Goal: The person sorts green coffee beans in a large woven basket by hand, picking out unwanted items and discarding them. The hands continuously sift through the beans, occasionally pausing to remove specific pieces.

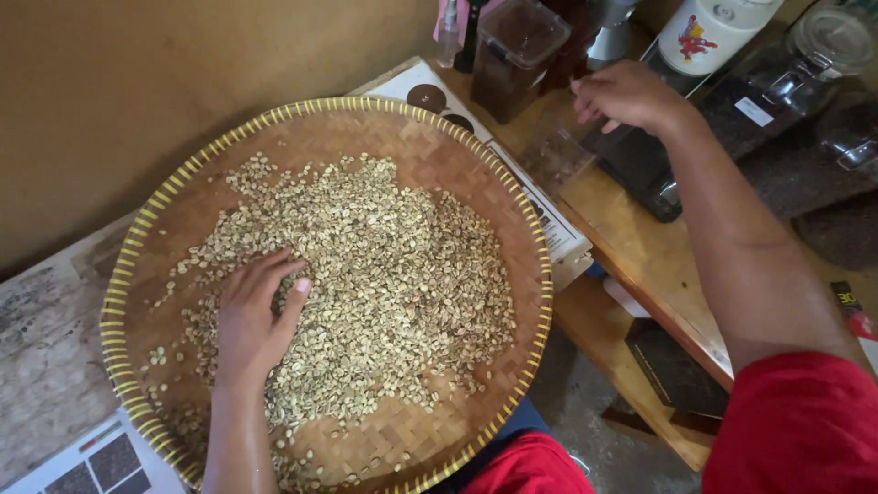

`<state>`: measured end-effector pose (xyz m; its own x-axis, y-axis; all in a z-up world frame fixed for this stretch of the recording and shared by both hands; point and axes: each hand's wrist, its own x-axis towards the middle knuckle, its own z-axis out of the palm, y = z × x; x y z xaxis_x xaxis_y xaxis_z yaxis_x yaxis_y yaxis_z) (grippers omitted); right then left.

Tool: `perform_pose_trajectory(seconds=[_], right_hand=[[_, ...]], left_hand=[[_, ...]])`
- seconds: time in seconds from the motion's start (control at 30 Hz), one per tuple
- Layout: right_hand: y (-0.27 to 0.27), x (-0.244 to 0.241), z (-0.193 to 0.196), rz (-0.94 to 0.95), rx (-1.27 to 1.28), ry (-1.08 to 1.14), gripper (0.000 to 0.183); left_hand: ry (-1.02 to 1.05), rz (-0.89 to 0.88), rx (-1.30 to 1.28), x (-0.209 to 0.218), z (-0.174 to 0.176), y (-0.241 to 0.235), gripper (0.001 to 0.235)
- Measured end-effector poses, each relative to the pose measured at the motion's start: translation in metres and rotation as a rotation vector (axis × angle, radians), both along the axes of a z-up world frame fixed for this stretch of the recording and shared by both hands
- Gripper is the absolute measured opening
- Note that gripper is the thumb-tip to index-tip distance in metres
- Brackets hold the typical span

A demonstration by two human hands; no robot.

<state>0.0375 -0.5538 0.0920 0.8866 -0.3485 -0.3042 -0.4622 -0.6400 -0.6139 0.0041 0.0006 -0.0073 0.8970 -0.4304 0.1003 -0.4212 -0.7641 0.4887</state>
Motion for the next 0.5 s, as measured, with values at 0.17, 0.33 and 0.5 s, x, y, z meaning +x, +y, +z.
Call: perform_pose_trajectory(seconds=[0.17,0.33,0.5], right_hand=[[0.019,-0.012,0.01,-0.005,-0.042,-0.126,0.03],[0.08,-0.037,-0.016,0.202,-0.401,-0.59,0.031],[0.192,-0.081,-0.058,0.616,-0.133,-0.663,0.032]], left_hand=[[0.033,0.003,-0.012,-0.002,0.005,-0.002,0.054],[-0.058,-0.024,-0.02,0.0,-0.002,0.001,0.049],[-0.278,-0.117,-0.222,0.002,-0.005,0.004,0.029]])
